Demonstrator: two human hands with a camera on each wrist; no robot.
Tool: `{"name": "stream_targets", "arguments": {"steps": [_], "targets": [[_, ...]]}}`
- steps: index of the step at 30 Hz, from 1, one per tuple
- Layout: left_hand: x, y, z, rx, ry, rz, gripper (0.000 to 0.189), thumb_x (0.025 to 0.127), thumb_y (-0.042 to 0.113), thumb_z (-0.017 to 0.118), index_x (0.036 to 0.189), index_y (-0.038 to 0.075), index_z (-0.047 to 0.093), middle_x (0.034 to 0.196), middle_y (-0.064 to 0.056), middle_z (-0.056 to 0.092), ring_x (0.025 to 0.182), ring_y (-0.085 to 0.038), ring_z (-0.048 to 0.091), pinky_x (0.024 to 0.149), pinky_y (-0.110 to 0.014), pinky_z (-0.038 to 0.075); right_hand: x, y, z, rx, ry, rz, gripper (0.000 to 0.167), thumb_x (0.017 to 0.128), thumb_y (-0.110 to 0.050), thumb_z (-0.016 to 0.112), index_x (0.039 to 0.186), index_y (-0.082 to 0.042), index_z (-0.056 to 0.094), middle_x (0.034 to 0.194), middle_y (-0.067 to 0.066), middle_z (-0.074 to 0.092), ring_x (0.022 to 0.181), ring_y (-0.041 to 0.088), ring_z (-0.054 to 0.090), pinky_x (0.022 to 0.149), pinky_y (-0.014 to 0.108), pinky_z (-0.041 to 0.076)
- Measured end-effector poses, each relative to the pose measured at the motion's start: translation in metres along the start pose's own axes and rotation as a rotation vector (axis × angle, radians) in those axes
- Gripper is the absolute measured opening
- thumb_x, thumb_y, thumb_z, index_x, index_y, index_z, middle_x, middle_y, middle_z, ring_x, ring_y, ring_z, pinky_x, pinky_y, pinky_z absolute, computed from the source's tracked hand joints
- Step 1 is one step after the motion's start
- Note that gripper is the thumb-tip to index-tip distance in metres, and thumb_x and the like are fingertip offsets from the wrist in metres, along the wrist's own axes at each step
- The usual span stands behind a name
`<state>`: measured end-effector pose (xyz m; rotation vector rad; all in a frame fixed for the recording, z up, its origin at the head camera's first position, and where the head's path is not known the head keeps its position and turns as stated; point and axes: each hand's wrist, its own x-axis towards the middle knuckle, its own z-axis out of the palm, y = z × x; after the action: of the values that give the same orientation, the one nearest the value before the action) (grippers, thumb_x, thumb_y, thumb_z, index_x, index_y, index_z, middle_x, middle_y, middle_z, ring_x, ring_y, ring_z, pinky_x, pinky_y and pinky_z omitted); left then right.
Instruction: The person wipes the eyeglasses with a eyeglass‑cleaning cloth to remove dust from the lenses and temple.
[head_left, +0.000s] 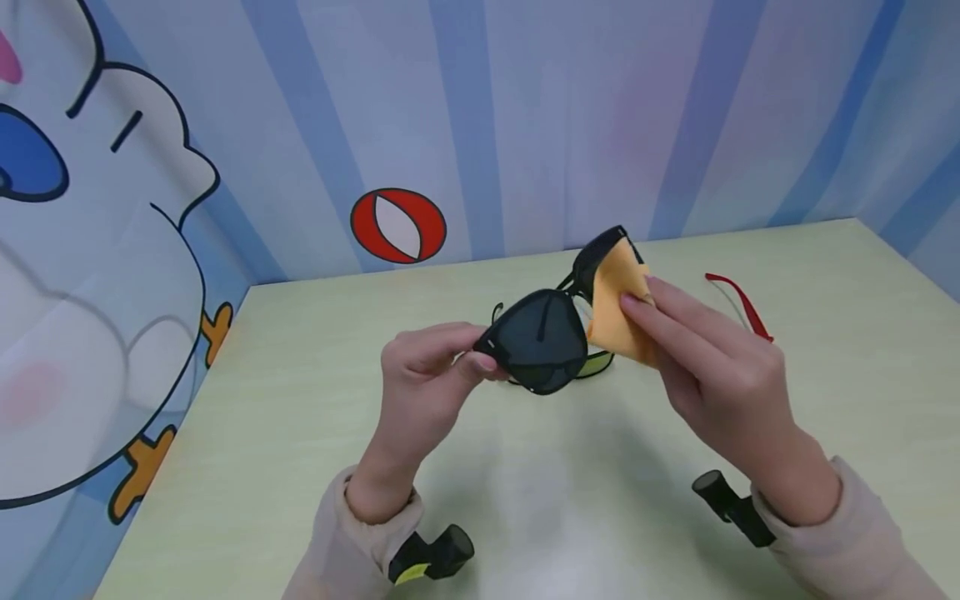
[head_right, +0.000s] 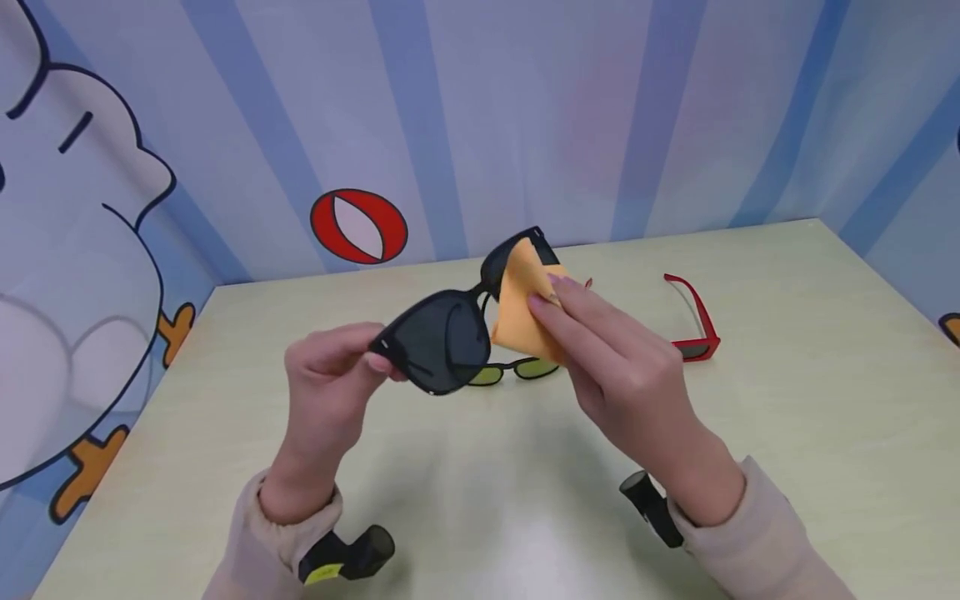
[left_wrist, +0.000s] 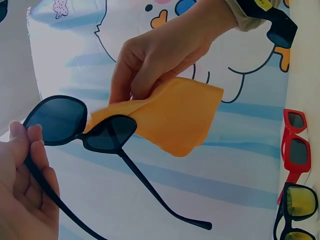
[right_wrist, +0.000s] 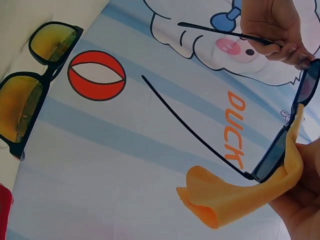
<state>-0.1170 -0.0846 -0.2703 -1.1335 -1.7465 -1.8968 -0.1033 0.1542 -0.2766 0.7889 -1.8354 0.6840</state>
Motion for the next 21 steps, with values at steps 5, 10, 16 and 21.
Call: {"name": "stream_targets", "arguments": {"steps": [5, 10, 16, 21], "targets": [[0.0, 0.0, 0.0, -0.035, -0.029, -0.008, 0.046, 0.084, 0.028, 0.066, 0.088, -0.017, 0.06, 0.074, -0.017, 0.063, 0.07, -0.017, 0.063, 0.067, -0.033, 0.054, 0.001, 0.002, -0.003, 0.013, -0.001, 0.025, 0.041, 0.068, 0.02, 0.067, 0.104, -0.001, 0.071, 0.107, 0.016, 0.066, 0.094, 0.034, 0.065, 0.092, 0.017, 0.04], [0.001, -0.001, 0.002, -0.031, -0.071, 0.005, 0.044, 0.084, 0.027, 0.066, 0.086, -0.017, 0.061, 0.072, -0.022, 0.062, 0.07, -0.018, 0.064, 0.067, -0.034, 0.054, 0.002, 0.005, -0.007, -0.022, -0.041, 0.04, 0.05, 0.061, 0.025, 0.069, 0.105, 0.001, 0.07, 0.108, 0.016, 0.066, 0.095, 0.032, 0.065, 0.091, 0.016, 0.04], [0.001, -0.001, 0.004, -0.014, -0.127, 0.03, 0.042, 0.085, 0.026, 0.064, 0.084, -0.015, 0.062, 0.07, -0.02, 0.062, 0.067, -0.02, 0.062, 0.065, -0.034, 0.053, 0.002, 0.01, -0.011, -0.064, -0.053, 0.071, 0.047, 0.064, 0.024, 0.069, 0.105, 0.002, 0.069, 0.11, 0.016, 0.065, 0.096, 0.032, 0.064, 0.091, 0.015, 0.04], [0.002, -0.001, 0.006, -0.003, -0.192, 0.056, 0.037, 0.085, 0.024, 0.064, 0.084, -0.013, 0.064, 0.07, -0.017, 0.063, 0.065, -0.018, 0.061, 0.061, -0.033, 0.052, 0.004, 0.012, -0.013, -0.062, -0.06, 0.077, 0.046, 0.065, 0.025, 0.067, 0.105, 0.003, 0.069, 0.109, 0.016, 0.066, 0.095, 0.032, 0.064, 0.092, 0.013, 0.039]]}}
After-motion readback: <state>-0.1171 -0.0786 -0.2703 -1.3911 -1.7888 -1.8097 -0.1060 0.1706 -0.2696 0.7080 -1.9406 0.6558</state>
